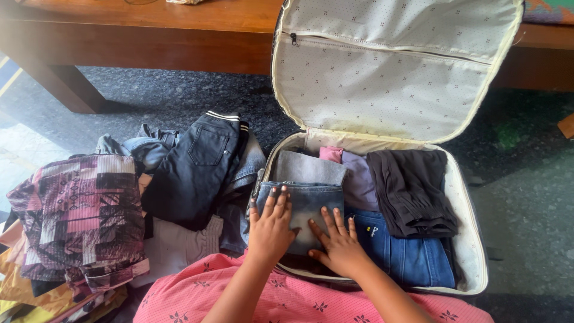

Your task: The person places folded clothes including a grey shirt, purple leggings, and blue jeans into an open suitcase on the floor.

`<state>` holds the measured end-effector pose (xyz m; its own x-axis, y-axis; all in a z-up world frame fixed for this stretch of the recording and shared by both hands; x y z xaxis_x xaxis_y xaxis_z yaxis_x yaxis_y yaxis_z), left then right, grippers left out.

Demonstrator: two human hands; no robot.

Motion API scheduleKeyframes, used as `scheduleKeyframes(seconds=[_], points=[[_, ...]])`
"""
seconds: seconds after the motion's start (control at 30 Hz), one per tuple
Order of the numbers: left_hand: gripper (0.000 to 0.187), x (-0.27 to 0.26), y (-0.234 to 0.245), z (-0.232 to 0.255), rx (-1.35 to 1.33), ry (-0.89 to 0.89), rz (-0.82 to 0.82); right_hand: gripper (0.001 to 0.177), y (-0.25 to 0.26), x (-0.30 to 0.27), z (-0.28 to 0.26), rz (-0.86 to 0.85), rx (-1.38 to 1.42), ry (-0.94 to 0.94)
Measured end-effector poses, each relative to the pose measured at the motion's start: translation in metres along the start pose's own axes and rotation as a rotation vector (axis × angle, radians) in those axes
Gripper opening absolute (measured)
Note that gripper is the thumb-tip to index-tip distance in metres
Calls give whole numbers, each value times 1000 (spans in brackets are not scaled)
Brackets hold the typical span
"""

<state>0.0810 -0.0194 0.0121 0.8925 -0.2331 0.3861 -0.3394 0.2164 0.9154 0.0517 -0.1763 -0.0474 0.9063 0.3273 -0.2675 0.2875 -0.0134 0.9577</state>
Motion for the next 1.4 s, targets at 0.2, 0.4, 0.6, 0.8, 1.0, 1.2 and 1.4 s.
scheduleKeyframes(seconds=[0.2,0.4,0.6,0.8,1.0,1.2,1.4], points=[[102,-1,-21,-3,37,16,-141,85,-2,6,-6,-111,-7,-33],[102,-4,-43,-6,88,33,-245,87,-9,12,-7,-159,9,-67],[100,-5,-46,-9,98,23,-241,86,-15,12,-2,-51,23,-55],[102,-4,-41,-9,70,25,-210,72,3,11,45,874,424,-16],[104,-3,-37,-8,76,16,-186,88,-59,24,103,548,1054,-545],[107,-3,-35,-7,71,9,-168,72,-65,18,95,331,1576,-610],[112,-3,-29,-5,38,-4,-120,62,-56,11,77,178,1897,-537]])
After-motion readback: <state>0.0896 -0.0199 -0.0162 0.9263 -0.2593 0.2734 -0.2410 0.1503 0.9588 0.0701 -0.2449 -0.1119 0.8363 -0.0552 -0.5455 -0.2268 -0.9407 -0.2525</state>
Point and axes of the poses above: each hand's wrist, its own x-axis towards the middle knuckle, its own y-axis out of the back of the hand, z = x × y, the point moved 8 cm from there along x, towards the middle knuckle, and after that the axes turned 12 degrees about z, right-handed, at the moved point
